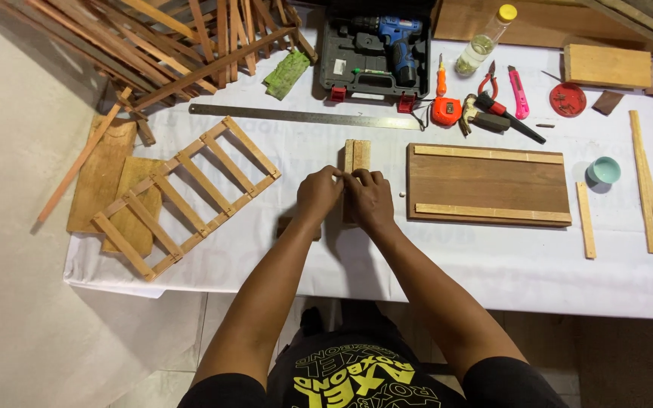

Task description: The person assembles a small wooden frame on a workbench, fitting thin wooden slats into the grooves of a rectangular wooden panel and pressing them into place by hand. They then use a tape measure to measure the assembled panel and handle a hammer and pliers while working on the frame.

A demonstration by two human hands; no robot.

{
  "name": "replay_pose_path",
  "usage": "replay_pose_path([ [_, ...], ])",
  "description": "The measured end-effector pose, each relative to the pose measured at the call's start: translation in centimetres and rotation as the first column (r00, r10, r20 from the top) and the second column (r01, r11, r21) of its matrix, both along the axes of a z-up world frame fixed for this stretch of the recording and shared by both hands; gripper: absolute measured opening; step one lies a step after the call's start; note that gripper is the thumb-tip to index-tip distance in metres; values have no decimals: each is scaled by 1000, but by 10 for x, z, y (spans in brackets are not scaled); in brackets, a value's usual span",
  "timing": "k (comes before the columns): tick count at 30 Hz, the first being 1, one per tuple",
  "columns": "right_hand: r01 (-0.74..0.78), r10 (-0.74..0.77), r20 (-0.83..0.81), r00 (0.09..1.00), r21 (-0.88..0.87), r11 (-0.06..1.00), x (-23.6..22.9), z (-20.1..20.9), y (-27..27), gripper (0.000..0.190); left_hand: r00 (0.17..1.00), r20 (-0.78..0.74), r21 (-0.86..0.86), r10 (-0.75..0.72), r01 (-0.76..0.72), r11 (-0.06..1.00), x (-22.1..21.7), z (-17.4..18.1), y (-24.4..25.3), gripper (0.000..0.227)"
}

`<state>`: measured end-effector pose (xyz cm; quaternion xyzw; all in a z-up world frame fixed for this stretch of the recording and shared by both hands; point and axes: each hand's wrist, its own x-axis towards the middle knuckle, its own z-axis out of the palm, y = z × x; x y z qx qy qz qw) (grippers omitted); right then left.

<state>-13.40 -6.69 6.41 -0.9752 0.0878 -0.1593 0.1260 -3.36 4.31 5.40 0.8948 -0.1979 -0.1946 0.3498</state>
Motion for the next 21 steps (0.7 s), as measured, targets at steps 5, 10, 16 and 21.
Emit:
replay_pose_path([
  [5,-99,105,60,993,-100,990,4,-12,58,38,989,146,77,-17,5,997,2,-23,64,24],
  [10,-177,180,-76,981,34,984,-10,-28,108,34,972,198,239,-125,76,968,-14,-26,127,22],
  [16,-148,146,-151,978,-4,989,-29,-40,128,37,811,485,247,-326,230,941,-36,-48,161,29],
  [21,-168,143,-260,955,-79,983,-33,-53,123,35,655,638,299,-404,273,914,-36,-80,166,25],
])
